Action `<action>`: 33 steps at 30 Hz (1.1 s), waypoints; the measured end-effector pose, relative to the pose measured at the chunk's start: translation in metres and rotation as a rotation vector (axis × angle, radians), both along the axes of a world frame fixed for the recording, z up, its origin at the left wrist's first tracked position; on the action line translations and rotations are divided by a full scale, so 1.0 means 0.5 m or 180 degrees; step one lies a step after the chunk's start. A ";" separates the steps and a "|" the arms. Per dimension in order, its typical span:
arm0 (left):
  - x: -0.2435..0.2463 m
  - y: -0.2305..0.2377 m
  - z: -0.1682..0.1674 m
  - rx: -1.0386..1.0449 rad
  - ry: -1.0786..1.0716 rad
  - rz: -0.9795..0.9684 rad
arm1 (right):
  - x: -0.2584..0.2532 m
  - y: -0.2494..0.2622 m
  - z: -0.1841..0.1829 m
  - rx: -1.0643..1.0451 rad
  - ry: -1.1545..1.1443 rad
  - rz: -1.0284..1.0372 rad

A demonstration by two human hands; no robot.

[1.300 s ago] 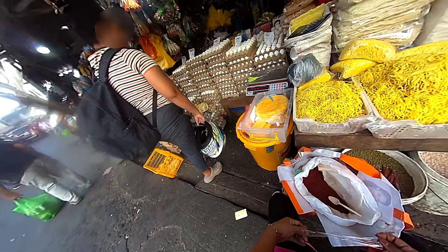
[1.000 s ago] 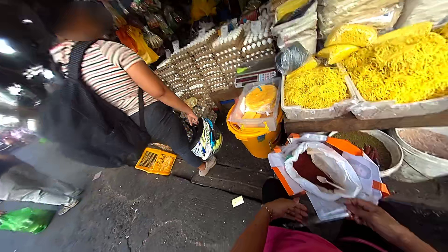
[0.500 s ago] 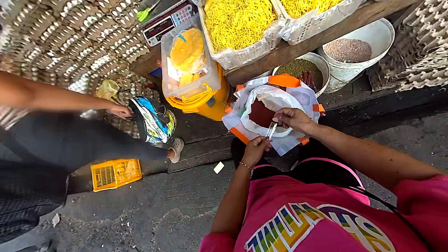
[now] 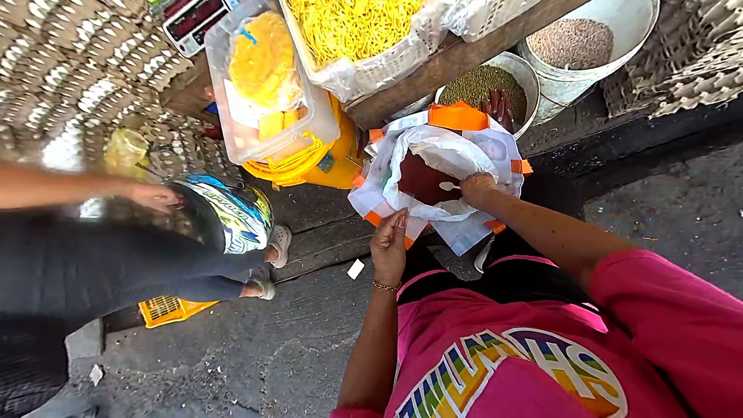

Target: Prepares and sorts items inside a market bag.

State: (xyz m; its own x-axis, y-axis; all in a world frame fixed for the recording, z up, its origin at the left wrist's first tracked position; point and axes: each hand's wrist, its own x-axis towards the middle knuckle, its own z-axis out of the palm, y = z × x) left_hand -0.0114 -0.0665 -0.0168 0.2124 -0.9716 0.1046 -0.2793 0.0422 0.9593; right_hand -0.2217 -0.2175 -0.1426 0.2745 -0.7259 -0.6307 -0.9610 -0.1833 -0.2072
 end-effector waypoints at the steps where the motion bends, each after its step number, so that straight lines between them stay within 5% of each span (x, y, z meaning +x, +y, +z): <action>1: 0.000 -0.015 0.013 -0.0176 0.0041 -0.0043 | 0.005 -0.001 0.001 0.0069 0.0070 -0.0016; 8: -0.030 -0.143 0.031 -0.0780 0.0393 -0.0409 | 0.021 -0.003 0.005 0.0236 0.0140 -0.0225; 14: -0.057 -0.236 -0.044 -0.0817 0.0607 -0.0595 | 0.027 -0.026 0.010 0.0130 -0.0339 -0.0543; 22: -0.001 -0.216 -0.181 0.0552 -0.0740 -0.1215 | 0.048 -0.059 -0.032 0.0341 -0.0709 -0.0887; 25: 0.013 -0.205 -0.207 0.0990 -0.0803 -0.1233 | 0.064 -0.067 -0.064 0.0574 -0.1146 -0.1183; 30: 0.013 -0.196 -0.212 0.1073 -0.0511 -0.0886 | 0.055 -0.060 -0.112 0.0784 -0.2310 -0.2615; 33: 0.012 -0.193 -0.220 0.0987 -0.0464 -0.0621 | 0.051 -0.056 -0.116 0.0627 -0.2395 -0.2774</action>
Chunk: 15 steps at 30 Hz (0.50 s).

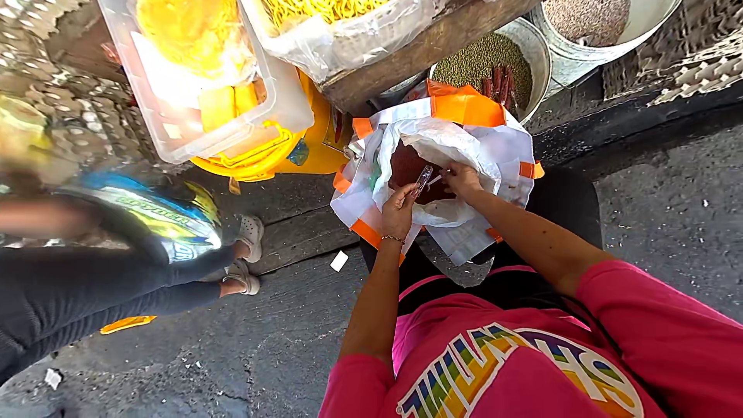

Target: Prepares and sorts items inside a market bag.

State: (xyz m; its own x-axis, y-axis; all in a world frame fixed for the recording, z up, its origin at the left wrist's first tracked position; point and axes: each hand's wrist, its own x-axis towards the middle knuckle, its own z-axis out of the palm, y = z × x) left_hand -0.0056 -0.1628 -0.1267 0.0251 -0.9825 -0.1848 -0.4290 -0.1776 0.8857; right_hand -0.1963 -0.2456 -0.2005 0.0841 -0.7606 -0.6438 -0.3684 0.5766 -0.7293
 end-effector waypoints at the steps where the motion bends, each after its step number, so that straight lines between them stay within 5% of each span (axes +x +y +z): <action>1: 0.000 0.002 -0.005 -0.0045 -0.0022 0.0048 | 0.003 0.002 -0.002 0.0000 -0.0048 -0.0044; 10: 0.009 0.008 -0.012 -0.0031 -0.0192 0.0152 | 0.019 0.004 0.020 -0.0018 -0.0416 -0.0440; 15: 0.006 0.000 -0.033 -0.0044 -0.0023 0.0378 | -0.021 0.013 0.116 -0.0502 -0.0504 -0.0402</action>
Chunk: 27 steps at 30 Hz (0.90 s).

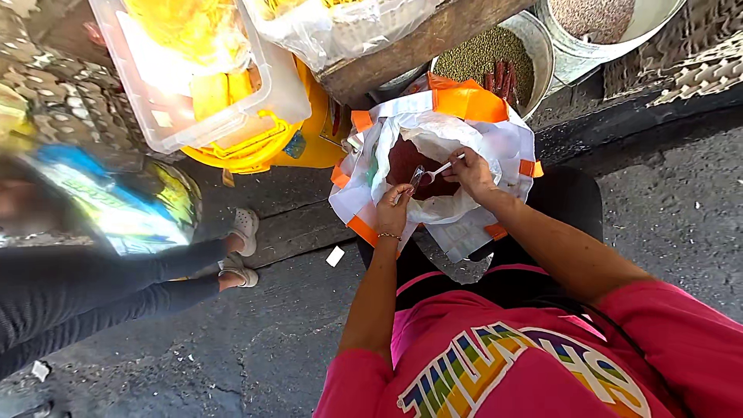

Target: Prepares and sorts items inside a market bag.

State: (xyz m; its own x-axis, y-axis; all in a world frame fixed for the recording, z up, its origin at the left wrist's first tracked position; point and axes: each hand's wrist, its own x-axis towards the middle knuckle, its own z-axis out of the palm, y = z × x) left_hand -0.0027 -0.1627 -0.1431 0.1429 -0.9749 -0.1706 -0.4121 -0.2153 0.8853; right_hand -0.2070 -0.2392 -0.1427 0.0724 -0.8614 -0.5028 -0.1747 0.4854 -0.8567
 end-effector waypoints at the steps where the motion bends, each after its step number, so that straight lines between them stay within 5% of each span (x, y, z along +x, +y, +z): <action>1: -0.001 -0.003 -0.008 -0.0049 0.0051 0.0053 | -0.008 0.004 0.021 -0.0132 0.0064 0.0020; 12: -0.001 0.031 0.022 -0.0229 -0.0283 -0.0257 | -0.051 0.007 0.185 -0.1099 0.0203 -0.0109; 27: -0.006 0.007 -0.001 -0.0357 -0.0094 -0.0046 | -0.037 0.014 0.204 -0.1838 0.0866 0.0827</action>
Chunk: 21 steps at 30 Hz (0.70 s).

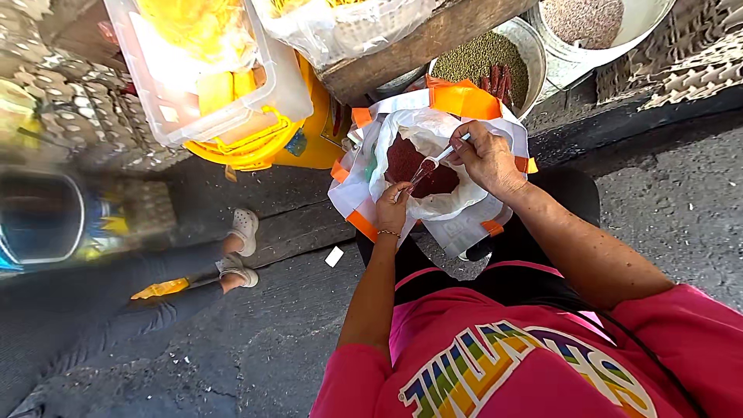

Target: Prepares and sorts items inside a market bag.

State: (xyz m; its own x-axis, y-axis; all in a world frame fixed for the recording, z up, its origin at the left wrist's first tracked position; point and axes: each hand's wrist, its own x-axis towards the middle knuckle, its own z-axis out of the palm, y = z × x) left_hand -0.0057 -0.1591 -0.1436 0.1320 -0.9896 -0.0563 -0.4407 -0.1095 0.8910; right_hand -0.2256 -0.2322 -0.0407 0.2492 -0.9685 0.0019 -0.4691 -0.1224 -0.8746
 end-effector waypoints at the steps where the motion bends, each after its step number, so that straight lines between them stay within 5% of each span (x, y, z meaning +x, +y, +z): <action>1: -0.001 -0.003 -0.002 0.0033 0.0015 0.0017 | -0.001 -0.001 -0.002 -0.0077 0.0008 0.0039; 21: -0.022 -0.015 -0.004 -0.0031 -0.0052 -0.0202 | -0.001 0.007 0.021 -0.0818 0.0228 0.0675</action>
